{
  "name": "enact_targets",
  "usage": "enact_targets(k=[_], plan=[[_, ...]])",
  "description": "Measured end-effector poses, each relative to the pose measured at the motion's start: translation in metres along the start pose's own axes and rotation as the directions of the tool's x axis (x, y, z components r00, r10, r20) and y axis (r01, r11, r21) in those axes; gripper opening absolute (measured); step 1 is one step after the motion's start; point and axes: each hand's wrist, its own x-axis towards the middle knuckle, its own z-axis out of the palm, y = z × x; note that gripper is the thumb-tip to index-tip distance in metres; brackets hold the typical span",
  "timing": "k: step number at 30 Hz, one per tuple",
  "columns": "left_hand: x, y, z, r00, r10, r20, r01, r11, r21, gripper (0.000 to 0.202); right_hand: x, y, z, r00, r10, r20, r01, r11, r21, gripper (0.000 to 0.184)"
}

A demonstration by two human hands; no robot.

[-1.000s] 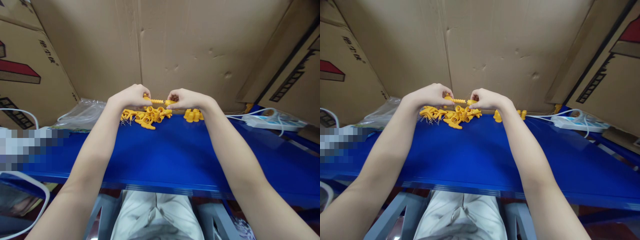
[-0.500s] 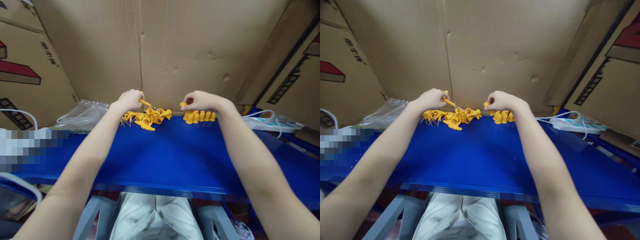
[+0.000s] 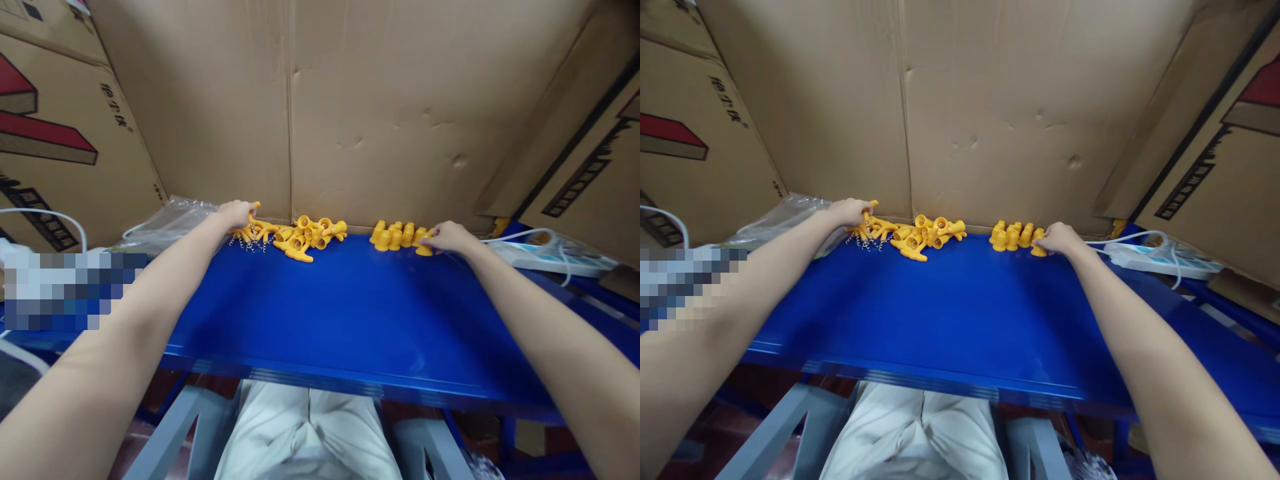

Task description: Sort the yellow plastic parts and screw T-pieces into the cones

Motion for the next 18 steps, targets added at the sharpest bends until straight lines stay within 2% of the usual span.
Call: enact_targets(k=[2, 7, 12, 15, 18], plan=[[0.004, -0.003, 0.006, 1.000, -0.014, 0.025, 0.014, 1.000, -0.004, 0.044, 0.005, 0.000, 0.007, 0.999, -0.007, -0.045, 0.007, 1.000, -0.005, 0.029], [0.008, 0.000, 0.014, 0.998, -0.011, 0.054, 0.011, 1.000, 0.009, 0.043, 0.017, -0.006, 0.018, 0.982, 0.176, -0.071, -0.175, 0.984, 0.015, 0.019], [0.012, 0.006, 0.017, 0.997, -0.008, 0.074, 0.007, 1.000, 0.006, 0.047, 0.016, -0.017, 0.020, 0.980, 0.193, -0.055, -0.188, 0.979, 0.076, 0.020], [0.015, 0.009, 0.018, 0.996, -0.006, 0.085, 0.007, 1.000, -0.012, 0.054, 0.018, -0.022, 0.022, 0.982, 0.190, -0.020, -0.187, 0.977, 0.106, 0.020], [0.017, 0.011, 0.020, 0.997, 0.011, 0.076, -0.011, 1.000, -0.005, 0.062, 0.021, -0.023, 0.028, 0.977, 0.210, -0.036, -0.205, 0.973, 0.107, 0.015]])
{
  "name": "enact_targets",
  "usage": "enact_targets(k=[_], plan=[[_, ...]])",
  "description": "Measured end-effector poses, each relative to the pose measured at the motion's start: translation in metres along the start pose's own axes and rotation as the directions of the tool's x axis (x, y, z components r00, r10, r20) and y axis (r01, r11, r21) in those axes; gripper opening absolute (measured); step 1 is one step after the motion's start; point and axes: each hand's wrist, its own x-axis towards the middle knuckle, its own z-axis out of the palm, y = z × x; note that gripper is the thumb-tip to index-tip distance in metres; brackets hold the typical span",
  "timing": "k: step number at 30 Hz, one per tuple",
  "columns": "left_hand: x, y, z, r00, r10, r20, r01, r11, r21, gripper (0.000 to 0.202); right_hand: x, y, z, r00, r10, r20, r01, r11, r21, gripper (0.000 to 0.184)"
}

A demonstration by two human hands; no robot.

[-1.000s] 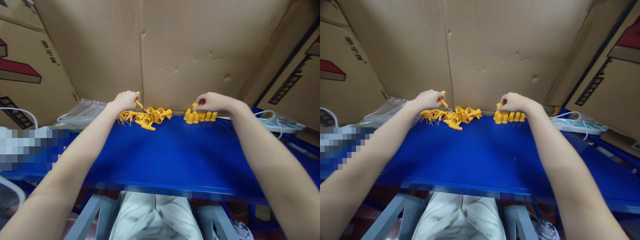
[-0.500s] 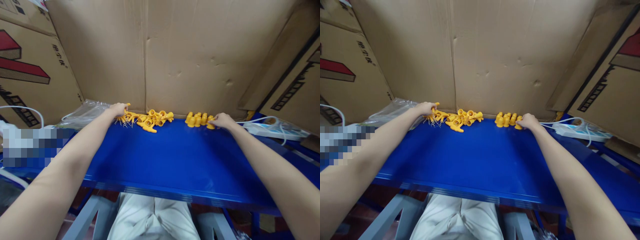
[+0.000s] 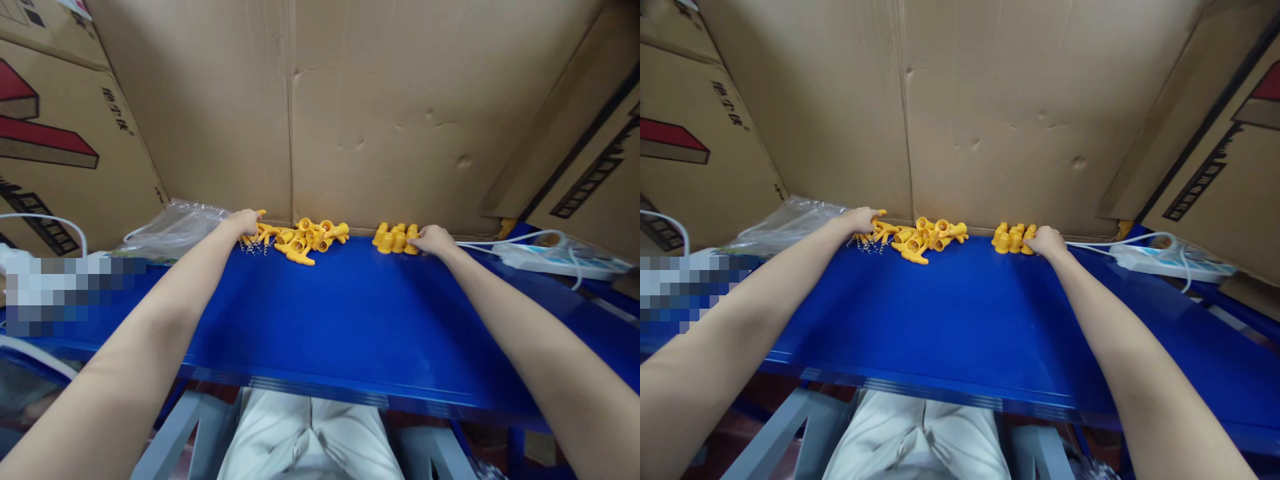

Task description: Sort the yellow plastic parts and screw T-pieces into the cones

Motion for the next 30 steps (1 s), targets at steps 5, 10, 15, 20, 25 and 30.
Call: enact_targets(k=[5, 10, 15, 20, 25, 30], plan=[[-0.002, 0.002, -0.001, 0.999, 0.029, -0.017, -0.029, 0.999, 0.026, 0.059, 0.000, -0.002, 0.002, 0.997, 0.017, 0.070, -0.018, 1.000, 0.011, 0.017], [-0.014, 0.014, -0.006, 0.984, 0.015, -0.176, -0.020, 0.999, -0.025, 0.054, -0.012, -0.012, -0.011, 0.999, -0.023, 0.046, 0.032, 0.982, -0.187, 0.029], [-0.044, 0.056, -0.011, 0.961, 0.145, -0.235, -0.161, 0.986, -0.050, 0.033, -0.030, -0.040, -0.021, 0.984, -0.147, -0.098, 0.113, 0.950, -0.293, 0.038], [-0.066, 0.098, -0.012, 0.961, 0.248, -0.120, -0.247, 0.969, 0.021, 0.047, -0.047, -0.076, -0.017, 0.963, -0.258, -0.078, 0.230, 0.936, -0.266, 0.039], [-0.066, 0.109, -0.011, 0.965, 0.250, 0.078, -0.247, 0.968, -0.045, 0.048, -0.062, -0.104, -0.005, 0.921, -0.385, -0.055, 0.368, 0.910, -0.192, 0.033], [-0.065, 0.110, 0.001, 0.986, 0.167, -0.021, -0.168, 0.982, -0.082, 0.053, -0.079, -0.114, 0.011, 0.881, -0.471, -0.041, 0.455, 0.869, -0.193, 0.032]])
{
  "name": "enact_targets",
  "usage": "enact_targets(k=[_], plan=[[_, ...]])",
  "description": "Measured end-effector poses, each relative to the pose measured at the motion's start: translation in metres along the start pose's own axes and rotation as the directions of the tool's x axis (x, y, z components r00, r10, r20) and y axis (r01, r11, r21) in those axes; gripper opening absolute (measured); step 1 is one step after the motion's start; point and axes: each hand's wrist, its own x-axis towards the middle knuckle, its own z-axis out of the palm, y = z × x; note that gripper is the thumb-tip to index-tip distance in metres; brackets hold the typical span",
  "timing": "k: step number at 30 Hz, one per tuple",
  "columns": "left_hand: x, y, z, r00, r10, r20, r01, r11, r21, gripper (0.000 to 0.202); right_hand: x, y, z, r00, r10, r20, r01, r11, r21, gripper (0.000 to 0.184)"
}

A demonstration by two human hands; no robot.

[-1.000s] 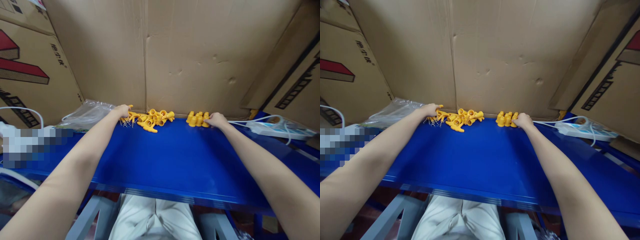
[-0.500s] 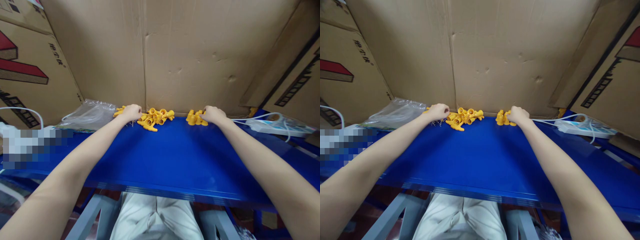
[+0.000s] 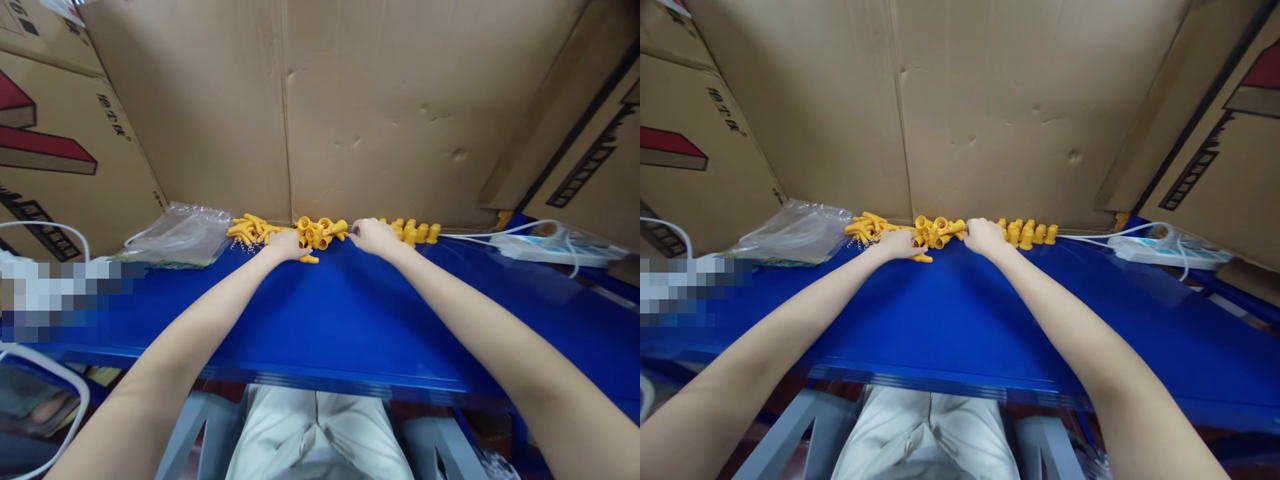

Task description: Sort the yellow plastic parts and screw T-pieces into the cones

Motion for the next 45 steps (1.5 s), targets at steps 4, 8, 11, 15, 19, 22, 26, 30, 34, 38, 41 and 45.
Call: enact_targets(k=[4, 8, 11, 15, 19, 22, 26, 30, 34, 38, 41, 45], plan=[[-0.004, 0.004, 0.010, 0.998, -0.019, -0.062, 0.011, 0.993, -0.115, 0.037, -0.012, -0.003, 0.018, 0.994, -0.078, -0.075, 0.073, 0.995, -0.067, 0.034], [-0.009, 0.010, 0.015, 0.991, -0.050, -0.126, 0.033, 0.991, -0.132, 0.038, -0.021, -0.002, 0.036, 0.973, -0.214, -0.090, 0.198, 0.968, -0.157, 0.034], [-0.010, 0.011, 0.016, 0.990, -0.062, -0.129, 0.047, 0.992, -0.118, 0.036, -0.023, -0.002, 0.045, 0.957, -0.276, -0.087, 0.258, 0.949, -0.180, 0.033], [-0.010, 0.007, 0.015, 0.996, -0.048, -0.080, 0.042, 0.997, -0.070, 0.030, -0.024, -0.003, 0.048, 0.942, -0.316, -0.110, 0.294, 0.939, -0.181, 0.032], [-0.015, 0.005, 0.009, 0.988, -0.041, -0.148, 0.038, 0.999, -0.025, 0.033, -0.025, -0.004, 0.046, 0.928, -0.348, -0.131, 0.323, 0.929, -0.181, 0.031], [-0.021, 0.002, 0.001, 0.944, 0.039, -0.326, -0.025, 0.999, 0.047, 0.033, -0.026, -0.004, 0.045, 0.918, -0.354, -0.180, 0.326, 0.930, -0.168, 0.033], [-0.024, -0.006, -0.007, 0.829, 0.261, -0.495, -0.194, 0.964, 0.184, 0.029, -0.023, -0.002, 0.047, 0.894, -0.352, -0.277, 0.337, 0.936, -0.102, 0.042], [-0.025, -0.011, -0.011, 0.725, 0.342, -0.598, -0.274, 0.939, 0.206, 0.028, -0.020, 0.000, 0.050, 0.856, -0.382, -0.348, 0.397, 0.917, -0.031, 0.050], [-0.027, -0.010, -0.014, 0.672, 0.339, -0.658, -0.309, 0.936, 0.166, 0.027, -0.020, -0.001, 0.050, 0.814, -0.421, -0.400, 0.462, 0.887, 0.006, 0.053], [-0.029, -0.006, -0.013, 0.662, 0.356, -0.660, -0.339, 0.927, 0.160, 0.025, -0.020, -0.004, 0.047, 0.817, -0.365, -0.447, 0.418, 0.908, 0.022, 0.052], [-0.030, -0.004, -0.013, 0.665, 0.379, -0.644, -0.357, 0.918, 0.172, 0.025, -0.019, -0.003, 0.044, 0.820, -0.330, -0.467, 0.391, 0.920, 0.037, 0.048], [-0.032, 0.000, -0.014, 0.667, 0.443, -0.600, -0.421, 0.888, 0.187, 0.022, -0.017, 0.001, 0.040, 0.819, -0.358, -0.449, 0.418, 0.908, 0.038, 0.041]])
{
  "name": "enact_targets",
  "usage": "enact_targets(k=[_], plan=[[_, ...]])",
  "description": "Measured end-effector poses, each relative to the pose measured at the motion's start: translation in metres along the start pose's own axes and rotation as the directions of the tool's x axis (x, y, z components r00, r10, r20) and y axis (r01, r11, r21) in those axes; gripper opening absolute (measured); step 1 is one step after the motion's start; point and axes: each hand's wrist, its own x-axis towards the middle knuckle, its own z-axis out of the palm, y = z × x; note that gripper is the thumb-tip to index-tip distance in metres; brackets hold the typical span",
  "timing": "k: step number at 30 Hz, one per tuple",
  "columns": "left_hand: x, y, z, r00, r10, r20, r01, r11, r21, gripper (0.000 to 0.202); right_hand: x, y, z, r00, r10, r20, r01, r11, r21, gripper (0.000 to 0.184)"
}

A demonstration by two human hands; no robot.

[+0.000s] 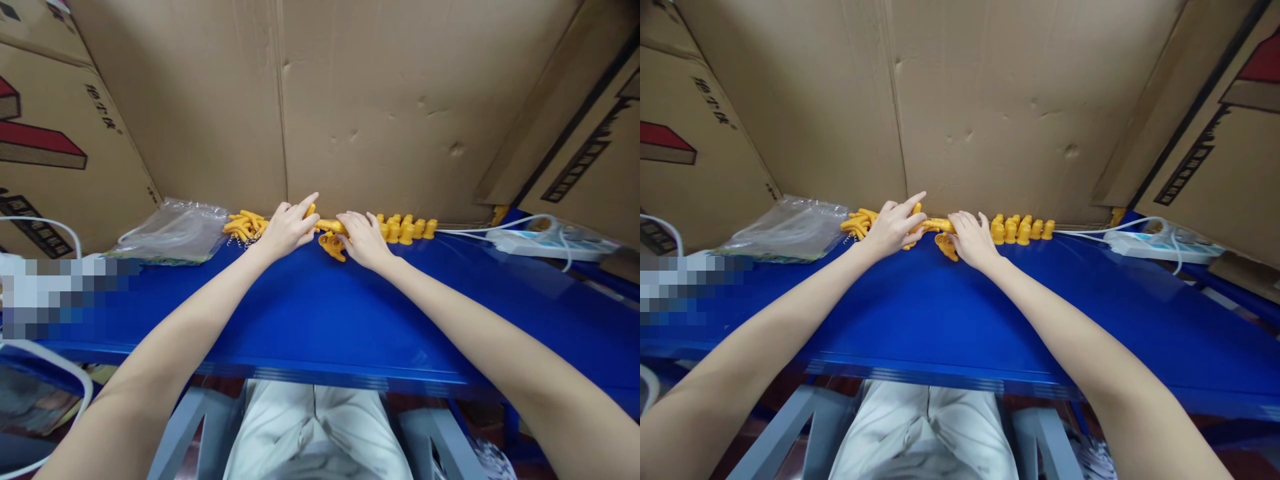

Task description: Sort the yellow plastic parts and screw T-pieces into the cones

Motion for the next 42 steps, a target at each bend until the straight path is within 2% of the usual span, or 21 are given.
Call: enact_targets(k=[4, 7, 11, 14, 16, 20, 24, 26, 27, 29, 33, 35, 38, 42], plan=[[0.001, 0.001, 0.001, 1.000, 0.009, 0.002, -0.009, 1.000, 0.005, 0.022, 0.001, 0.004, -0.002, 0.999, -0.030, 0.027, 0.030, 1.000, 0.010, 0.032], [0.000, 0.000, 0.003, 0.997, -0.072, 0.003, 0.072, 0.997, 0.033, 0.025, 0.003, 0.003, -0.003, 0.999, -0.035, 0.003, 0.035, 0.999, -0.002, 0.031], [-0.001, -0.001, 0.005, 0.982, -0.173, 0.072, 0.172, 0.985, 0.030, 0.034, 0.004, -0.001, -0.006, 0.999, -0.041, -0.001, 0.041, 0.998, -0.041, 0.031], [-0.001, 0.001, 0.007, 0.970, -0.225, 0.094, 0.230, 0.972, -0.045, 0.036, 0.004, -0.003, -0.010, 0.999, -0.043, 0.014, 0.044, 0.996, -0.078, 0.031], [0.000, 0.002, 0.008, 0.947, -0.297, 0.122, 0.312, 0.942, -0.127, 0.036, 0.005, -0.002, -0.012, 0.998, -0.052, 0.021, 0.054, 0.992, -0.114, 0.032], [0.003, 0.003, 0.011, 0.876, -0.396, 0.274, 0.474, 0.808, -0.349, 0.036, 0.006, 0.000, -0.015, 0.995, -0.091, 0.036, 0.096, 0.976, -0.197, 0.035], [0.006, 0.003, 0.011, 0.758, -0.388, 0.525, 0.651, 0.497, -0.573, 0.022, 0.006, 0.004, -0.014, 0.989, -0.141, 0.052, 0.150, 0.955, -0.257, 0.040], [0.006, 0.003, 0.011, 0.732, -0.365, 0.575, 0.682, 0.399, -0.613, 0.017, 0.005, 0.006, -0.012, 0.984, -0.169, 0.049, 0.176, 0.946, -0.271, 0.040], [0.006, 0.002, 0.012, 0.733, -0.365, 0.573, 0.680, 0.392, -0.620, 0.017, 0.005, 0.008, -0.011, 0.982, -0.183, 0.047, 0.189, 0.942, -0.277, 0.038], [0.004, 0.001, 0.015, 0.758, -0.383, 0.528, 0.652, 0.440, -0.617, 0.019, 0.003, 0.009, -0.007, 0.976, -0.215, 0.042, 0.218, 0.933, -0.287, 0.035], [0.001, -0.002, 0.022, 0.868, -0.374, 0.326, 0.496, 0.637, -0.590, 0.023, -0.001, 0.009, -0.001, 0.959, -0.282, 0.036, 0.280, 0.918, -0.282, 0.030], [0.000, -0.003, 0.025, 0.906, -0.335, 0.258, 0.423, 0.703, -0.571, 0.023, -0.002, 0.007, 0.001, 0.957, -0.289, 0.039, 0.288, 0.918, -0.274, 0.032], [0.000, -0.002, 0.026, 0.926, -0.307, 0.219, 0.377, 0.762, -0.527, 0.025, -0.002, 0.002, 0.001, 0.960, -0.273, 0.057, 0.278, 0.921, -0.271, 0.031], [-0.001, 0.000, 0.024, 0.922, -0.308, 0.234, 0.381, 0.829, -0.410, 0.029, 0.000, -0.001, -0.001, 0.962, -0.256, 0.098, 0.273, 0.918, -0.289, 0.028]])
